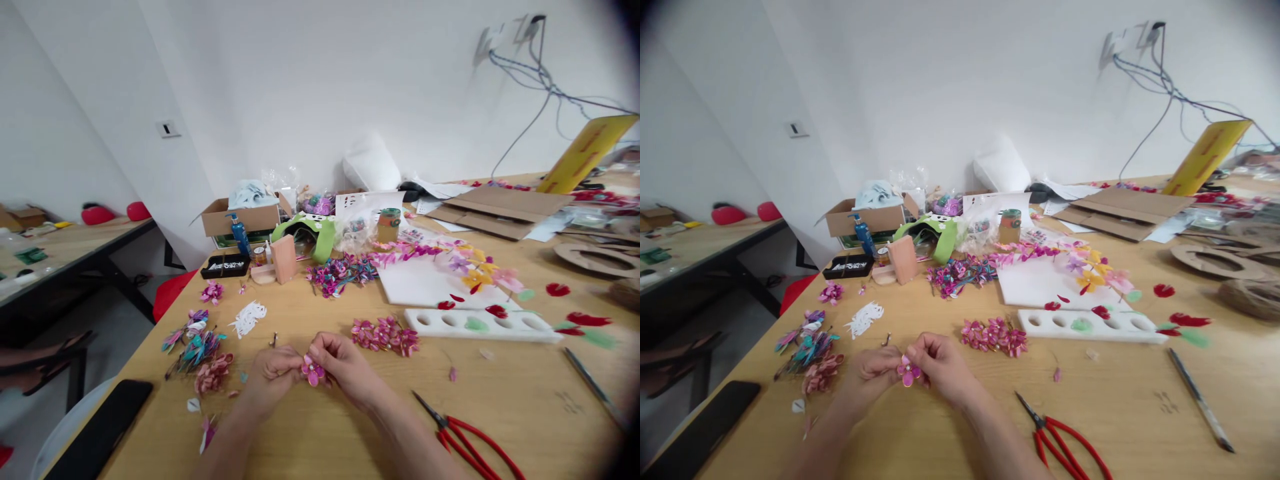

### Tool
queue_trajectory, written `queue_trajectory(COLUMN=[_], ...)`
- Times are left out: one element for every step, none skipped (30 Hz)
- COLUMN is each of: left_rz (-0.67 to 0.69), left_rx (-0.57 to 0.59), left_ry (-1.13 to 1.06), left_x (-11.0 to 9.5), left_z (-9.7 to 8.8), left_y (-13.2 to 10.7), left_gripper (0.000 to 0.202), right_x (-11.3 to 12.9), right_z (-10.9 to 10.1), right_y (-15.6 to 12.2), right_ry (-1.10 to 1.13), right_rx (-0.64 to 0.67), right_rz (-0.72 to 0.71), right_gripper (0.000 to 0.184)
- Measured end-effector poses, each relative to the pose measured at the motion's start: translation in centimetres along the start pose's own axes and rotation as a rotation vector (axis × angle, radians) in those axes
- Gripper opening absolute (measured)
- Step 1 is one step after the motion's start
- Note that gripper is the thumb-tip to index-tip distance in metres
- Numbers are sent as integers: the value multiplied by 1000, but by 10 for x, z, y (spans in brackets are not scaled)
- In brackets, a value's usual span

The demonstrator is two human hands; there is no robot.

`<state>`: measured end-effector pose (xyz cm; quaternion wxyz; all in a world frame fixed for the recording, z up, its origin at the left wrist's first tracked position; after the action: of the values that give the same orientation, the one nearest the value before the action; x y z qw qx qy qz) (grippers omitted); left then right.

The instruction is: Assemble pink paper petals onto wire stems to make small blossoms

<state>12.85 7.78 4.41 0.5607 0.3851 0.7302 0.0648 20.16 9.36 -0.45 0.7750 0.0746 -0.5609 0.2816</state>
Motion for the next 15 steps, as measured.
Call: queue_trajectory(left_rz=[7,12,20,28,35,40,39,29,12,-6,-23,-39,-51,-55,-55], left_rx=[-1,-1,-4,-3,0,-1,-3,-7,-11,-17,-22,-25,-29,-34,-37], left_ry=[4,7,6,2,-4,-10,-14,-16,-15,-12,-10,-10,-12,-18,-27], left_x=[0,0,0,0,0,1,2,3,5,6,7,8,9,8,7], left_z=[0,0,0,0,1,1,1,0,0,-1,-2,-3,-3,-4,-4], left_y=[0,0,-1,-1,-2,-2,-2,-3,-3,-3,-4,-4,-4,-4,-4], left_gripper=[32,32,31,31,31,31,31,31,31,31,32,32,32,32,32], right_x=[0,0,0,-1,-1,-1,-1,-1,0,0,1,1,2,2,2], right_z=[0,-1,-2,-2,-2,-2,-1,-1,-1,-1,0,1,2,3,3], right_y=[0,0,0,0,0,0,0,0,0,0,0,0,0,-1,-1], right_ry=[-5,-12,-20,-29,-36,-40,-40,-32,-17,2,24,48,69,81,84], right_rx=[-2,-7,-13,-18,-24,-27,-26,-27,-26,-19,-5,15,36,55,66], right_rz=[-6,-9,-10,-10,-7,-5,-1,4,8,11,13,15,15,14,14], right_gripper=[43,43,44,44,45,45,45,46,46,46,47,47,47,46,45])
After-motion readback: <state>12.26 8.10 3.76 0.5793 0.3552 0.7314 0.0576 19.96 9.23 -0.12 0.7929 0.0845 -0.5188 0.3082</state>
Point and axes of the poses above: each hand's wrist, its own y-axis towards the middle knuckle, its own z-axis out of the palm, x = y × z, the point moved 10 cm from there along y, towards the middle knuckle, and after that the axes turned 14 degrees about z, right-handed, at the moved point
